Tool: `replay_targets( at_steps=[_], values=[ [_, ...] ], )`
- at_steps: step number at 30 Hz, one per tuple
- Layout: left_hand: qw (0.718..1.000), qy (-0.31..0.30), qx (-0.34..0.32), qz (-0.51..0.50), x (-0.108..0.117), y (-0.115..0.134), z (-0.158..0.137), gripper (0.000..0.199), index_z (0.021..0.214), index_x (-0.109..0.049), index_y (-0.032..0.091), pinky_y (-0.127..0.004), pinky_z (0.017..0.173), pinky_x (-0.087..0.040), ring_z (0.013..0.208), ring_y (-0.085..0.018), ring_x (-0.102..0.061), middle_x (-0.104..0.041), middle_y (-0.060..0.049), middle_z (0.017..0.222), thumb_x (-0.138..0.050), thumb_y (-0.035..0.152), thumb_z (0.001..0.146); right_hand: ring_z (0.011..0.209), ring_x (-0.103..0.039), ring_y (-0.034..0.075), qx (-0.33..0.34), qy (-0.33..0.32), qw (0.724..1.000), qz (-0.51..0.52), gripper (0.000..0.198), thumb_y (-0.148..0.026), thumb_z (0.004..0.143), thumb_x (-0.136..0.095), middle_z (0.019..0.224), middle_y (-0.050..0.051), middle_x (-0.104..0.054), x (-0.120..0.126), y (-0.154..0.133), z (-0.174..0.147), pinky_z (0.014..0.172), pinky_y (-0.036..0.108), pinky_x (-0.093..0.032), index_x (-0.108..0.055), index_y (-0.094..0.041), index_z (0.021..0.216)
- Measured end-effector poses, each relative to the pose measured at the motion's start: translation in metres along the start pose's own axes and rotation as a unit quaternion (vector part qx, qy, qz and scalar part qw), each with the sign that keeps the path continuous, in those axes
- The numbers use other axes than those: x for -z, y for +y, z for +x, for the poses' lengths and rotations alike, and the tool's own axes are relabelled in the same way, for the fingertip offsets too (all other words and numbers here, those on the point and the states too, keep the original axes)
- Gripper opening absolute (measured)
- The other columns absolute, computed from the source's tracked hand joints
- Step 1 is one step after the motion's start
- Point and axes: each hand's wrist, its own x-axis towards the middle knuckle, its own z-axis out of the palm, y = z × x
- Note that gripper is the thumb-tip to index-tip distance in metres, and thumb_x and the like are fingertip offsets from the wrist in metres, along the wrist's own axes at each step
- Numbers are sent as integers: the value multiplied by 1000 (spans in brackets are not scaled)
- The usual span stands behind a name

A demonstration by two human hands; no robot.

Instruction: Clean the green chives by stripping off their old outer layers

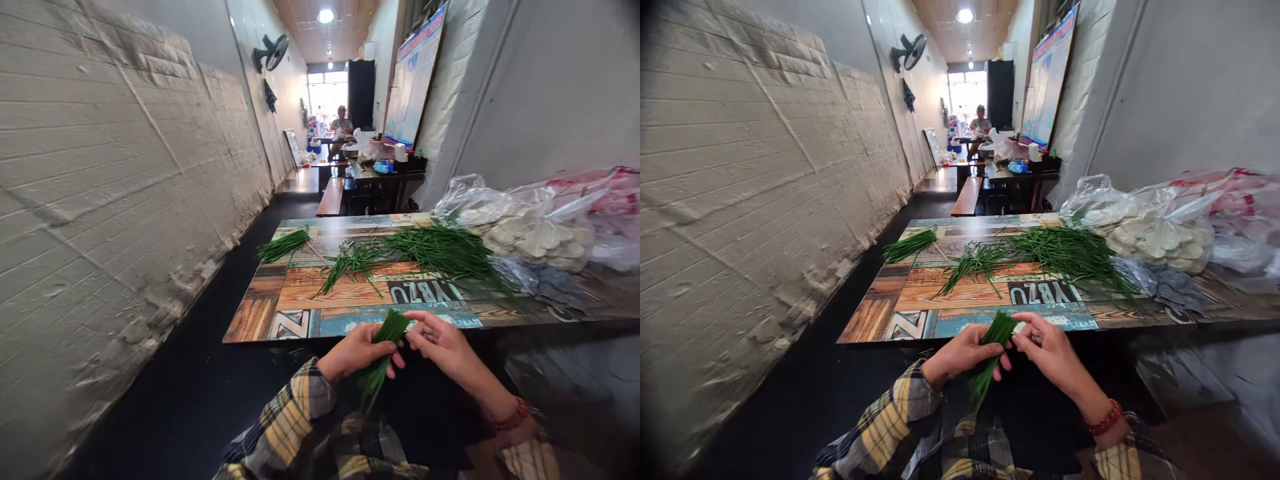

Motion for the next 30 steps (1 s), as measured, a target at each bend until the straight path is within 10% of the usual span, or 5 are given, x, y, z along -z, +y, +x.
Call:
replay_targets(
  at_steps=[8, 12, 19, 30],
  values=[
    [986, -45, 55, 154, 14, 19, -5, 41, 79, -63, 11, -17, 45, -42, 46, -8, -55, -62, -2, 59, -58, 51, 80, 62, -60, 12, 79, -35, 995, -43, 13, -23, 80, -58, 79, 0, -64, -18, -24, 19, 60, 23, -45, -64, -19, 91],
    [981, -50, 35, 185, 26, 21, 7, 41, 99, -62, 13, -21, 52, -45, 56, -11, -60, -68, -6, 81, -54, 50, 82, 43, -47, 8, 37, 21, 999, 10, 20, -33, 84, -54, 49, -6, -48, -20, -10, 28, 47, 20, -37, -53, -19, 70],
    [940, 116, -121, 297, 67, 66, 81, 41, 108, -61, 13, -29, 74, -51, 84, -19, -64, -69, -9, 96, -51, 45, 84, 37, -43, 8, -77, 151, 981, 90, 28, -47, 79, -55, 54, -6, -50, 36, 52, 66, 35, 19, -27, -52, -19, 77],
    [680, 103, -239, 686, 21, 98, 281, 40, 119, -57, 15, -34, 93, -44, 104, -23, -56, -61, -10, 112, -57, 26, 80, 31, -45, 8, -50, 160, 986, 12, 32, -45, 84, -52, 51, -6, -51, 70, 86, 101, 34, 19, -33, -61, -18, 98]
  ],
)
